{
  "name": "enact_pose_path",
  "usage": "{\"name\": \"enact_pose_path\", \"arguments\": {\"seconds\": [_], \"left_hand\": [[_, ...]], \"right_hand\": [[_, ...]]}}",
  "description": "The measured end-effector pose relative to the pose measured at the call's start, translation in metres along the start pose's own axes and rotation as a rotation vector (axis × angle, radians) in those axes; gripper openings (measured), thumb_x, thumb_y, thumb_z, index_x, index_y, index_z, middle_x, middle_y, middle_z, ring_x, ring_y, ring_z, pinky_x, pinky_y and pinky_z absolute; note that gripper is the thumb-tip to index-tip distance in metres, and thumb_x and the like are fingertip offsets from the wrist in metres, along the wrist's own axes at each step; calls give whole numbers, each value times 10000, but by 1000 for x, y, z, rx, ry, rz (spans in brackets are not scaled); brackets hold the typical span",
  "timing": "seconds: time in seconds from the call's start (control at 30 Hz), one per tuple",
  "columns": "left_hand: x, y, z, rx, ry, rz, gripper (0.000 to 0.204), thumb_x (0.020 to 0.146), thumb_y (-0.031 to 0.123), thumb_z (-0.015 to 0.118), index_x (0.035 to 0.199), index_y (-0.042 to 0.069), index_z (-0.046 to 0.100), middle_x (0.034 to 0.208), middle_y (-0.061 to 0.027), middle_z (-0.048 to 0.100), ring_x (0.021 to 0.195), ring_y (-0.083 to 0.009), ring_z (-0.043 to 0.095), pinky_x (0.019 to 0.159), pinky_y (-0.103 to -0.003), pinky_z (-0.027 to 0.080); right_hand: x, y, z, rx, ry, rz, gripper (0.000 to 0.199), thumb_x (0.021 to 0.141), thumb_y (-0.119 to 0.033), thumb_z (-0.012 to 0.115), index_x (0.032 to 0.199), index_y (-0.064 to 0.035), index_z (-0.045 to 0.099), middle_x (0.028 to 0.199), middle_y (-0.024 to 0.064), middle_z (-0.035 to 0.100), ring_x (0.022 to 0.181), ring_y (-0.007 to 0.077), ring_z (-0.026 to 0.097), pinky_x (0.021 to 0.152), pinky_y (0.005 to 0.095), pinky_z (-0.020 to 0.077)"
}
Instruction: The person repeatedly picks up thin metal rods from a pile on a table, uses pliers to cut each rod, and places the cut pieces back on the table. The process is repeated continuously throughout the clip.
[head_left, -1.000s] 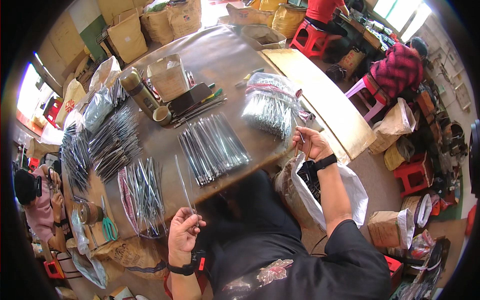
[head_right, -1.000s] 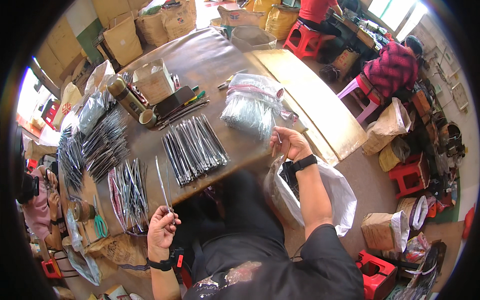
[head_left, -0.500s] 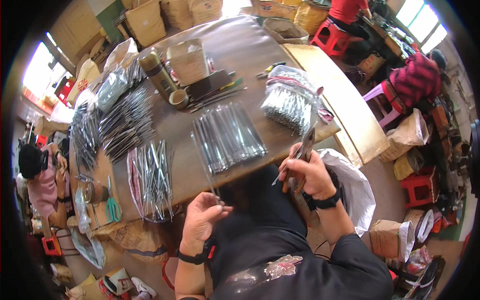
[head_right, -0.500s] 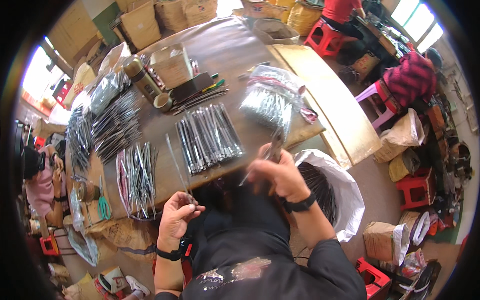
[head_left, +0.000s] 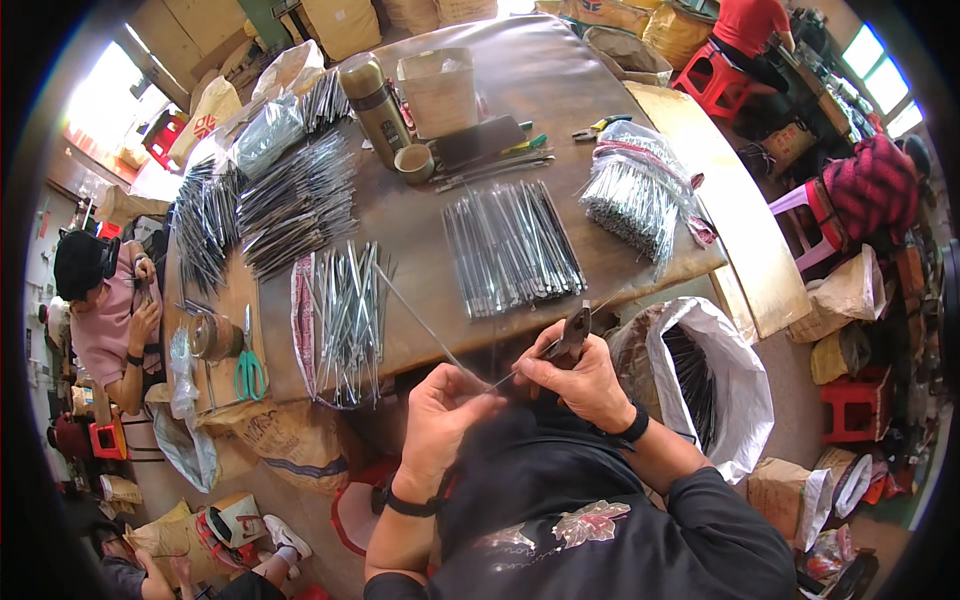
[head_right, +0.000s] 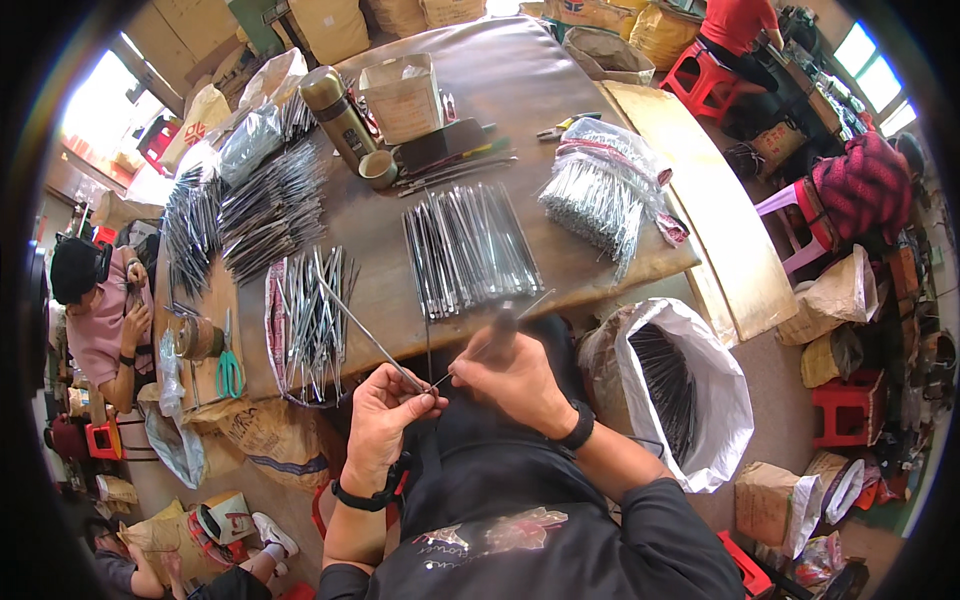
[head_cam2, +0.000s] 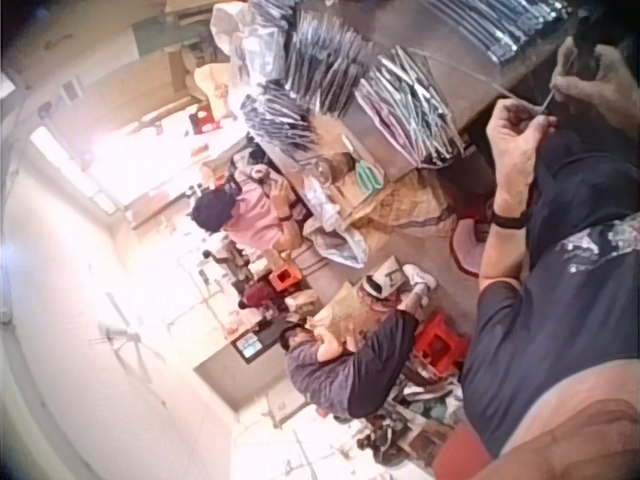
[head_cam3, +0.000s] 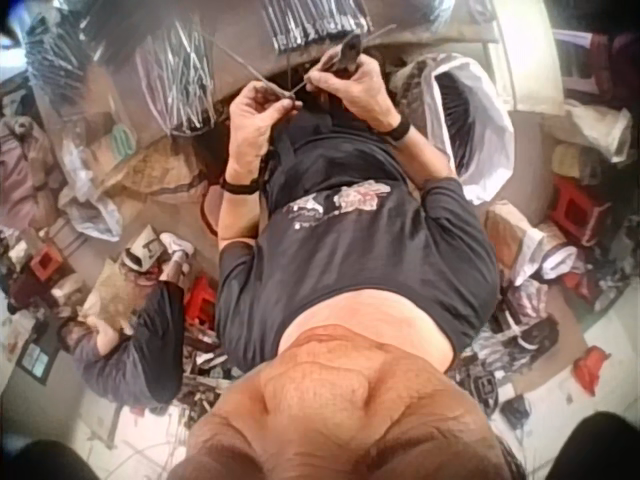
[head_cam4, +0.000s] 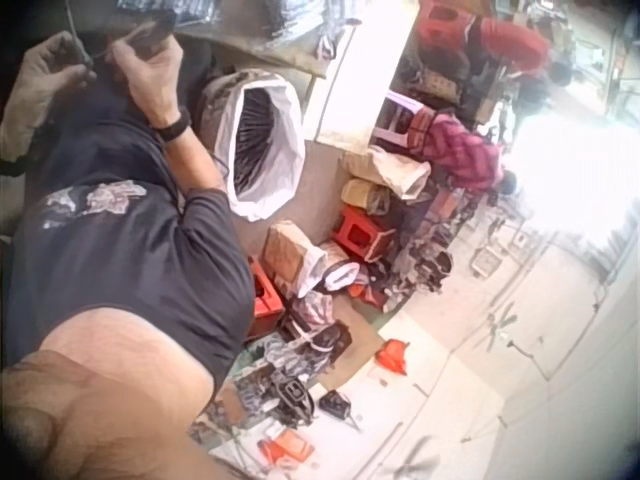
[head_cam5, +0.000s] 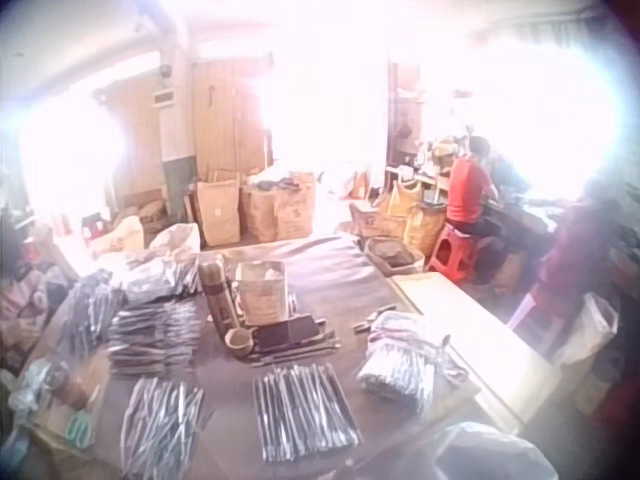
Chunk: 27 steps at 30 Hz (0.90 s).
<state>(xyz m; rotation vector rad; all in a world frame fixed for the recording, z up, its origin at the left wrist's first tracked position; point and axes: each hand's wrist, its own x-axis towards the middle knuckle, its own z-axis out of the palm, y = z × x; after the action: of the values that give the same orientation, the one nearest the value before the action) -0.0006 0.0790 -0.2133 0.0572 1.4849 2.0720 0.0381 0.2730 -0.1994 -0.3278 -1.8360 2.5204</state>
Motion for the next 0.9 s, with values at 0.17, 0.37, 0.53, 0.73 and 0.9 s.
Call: {"name": "enact_pose_path", "arguments": {"seconds": [0.17,0.37,0.53,0.73,0.9], "left_hand": [[3,-3,-4,16,-8,14,162,804,-73,675,930,-4,601,858,-116,687,775,-203,692,690,-295,585],[2,-1,-6,84,26,0,175,788,-88,684,925,-12,604,847,-119,690,772,-192,692,693,-294,586],[0,-2,-11,90,68,-63,217,758,-85,705,945,-17,617,830,-72,684,763,-111,651,718,-227,524],[2,-6,-5,221,-105,-96,291,805,-110,635,1080,-26,591,833,-54,617,822,-174,675,789,-305,569],[0,1,1,122,-158,-253,292,814,-71,643,1096,-27,582,852,-52,608,802,-217,690,660,-277,575]], "right_hand": [[-2,4,7,18,7,84,108,841,-66,698,845,-16,602,748,67,677,610,92,619,536,202,471],[6,12,13,-31,-39,95,155,837,-56,693,940,-1,590,755,66,676,603,95,621,520,201,462],[13,11,7,116,221,-170,306,861,-57,669,1109,33,513,825,94,675,688,150,658,558,245,527],[12,14,-8,20,128,50,209,883,-45,627,1067,47,590,888,140,669,715,140,641,569,259,538],[14,21,-11,158,63,153,253,864,-51,664,1081,57,594,888,128,679,705,129,638,582,258,535]]}}
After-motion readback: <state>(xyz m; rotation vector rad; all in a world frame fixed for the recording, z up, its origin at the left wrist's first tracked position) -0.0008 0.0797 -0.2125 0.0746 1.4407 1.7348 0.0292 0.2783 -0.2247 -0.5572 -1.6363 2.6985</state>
